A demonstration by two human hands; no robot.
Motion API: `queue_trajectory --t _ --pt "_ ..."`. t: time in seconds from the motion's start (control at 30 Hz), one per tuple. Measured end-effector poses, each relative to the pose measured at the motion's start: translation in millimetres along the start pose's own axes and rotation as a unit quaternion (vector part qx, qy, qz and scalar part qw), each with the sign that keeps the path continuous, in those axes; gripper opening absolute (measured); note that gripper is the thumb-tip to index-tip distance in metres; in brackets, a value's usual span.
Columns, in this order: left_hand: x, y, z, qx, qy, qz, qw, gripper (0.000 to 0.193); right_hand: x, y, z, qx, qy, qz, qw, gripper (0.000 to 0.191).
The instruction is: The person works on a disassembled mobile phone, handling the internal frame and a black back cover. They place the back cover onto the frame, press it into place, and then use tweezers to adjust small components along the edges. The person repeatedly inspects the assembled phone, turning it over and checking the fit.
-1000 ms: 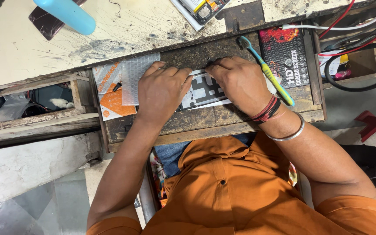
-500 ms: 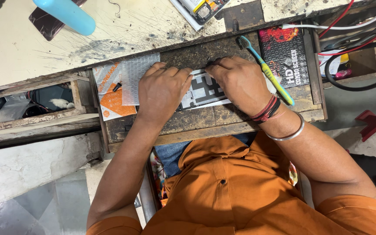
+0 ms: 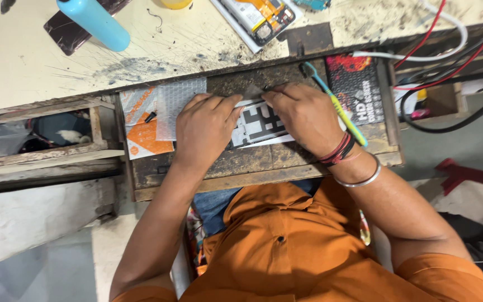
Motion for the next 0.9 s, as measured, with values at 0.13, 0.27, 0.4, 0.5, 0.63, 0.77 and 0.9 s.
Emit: queue_trajectory --t 0.13,0.27,0.4,0.5,0.63,0.77,0.9 --pt "-14.1 19.1 -7.0 -0.025 0.02 0.029 0.999 0.024 11.3 25.3 -17.7 0.021 0.026 0.083 0.996 0.019" --pt "-39.0 35.4 -22.7 -0.051 0.049 0.063 0.996 0.022 39.0 44.2 -8.9 -0.046 -0.008 0.106 0.993 0.022" --pt "-57.7 40.9 -33.6 -0.055 0.068 0.094 0.992 0.021 81.2 36.6 6.7 -0.105 -0.001 0.066 0.992 0.04" --pt "-65.7 40.6 -36.5 -0.053 0.079 0.111 0.989 0.021 105.0 20.5 15.0 -0.162 -0.025 0.03 0.986 0.057" --pt "-71.3 36.7 -41.8 -0.053 0.085 0.112 0.989 0.021 112.8 4.5 24.5 -0.2 -0.089 -0.031 0.975 0.056" --pt "-74.0 32.5 -42.4 -0.055 0.081 0.105 0.99 0.022 117.7 -5.5 26.7 -0.24 -0.074 -0.065 0.966 0.048" --pt "-74.7 33.0 -40.8 -0.044 0.079 0.102 0.991 0.021 127.4 -18.1 25.2 -0.294 -0.051 -0.098 0.949 0.052"
Point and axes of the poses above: each hand's wrist, its own x-axis towards the middle knuckle, its own y-axis out of the back of the hand, z = x × y, the point moved 6 cm from there along x, towards the middle knuckle, and after that the axes turned 14 degrees about x, right-handed, at the moved point
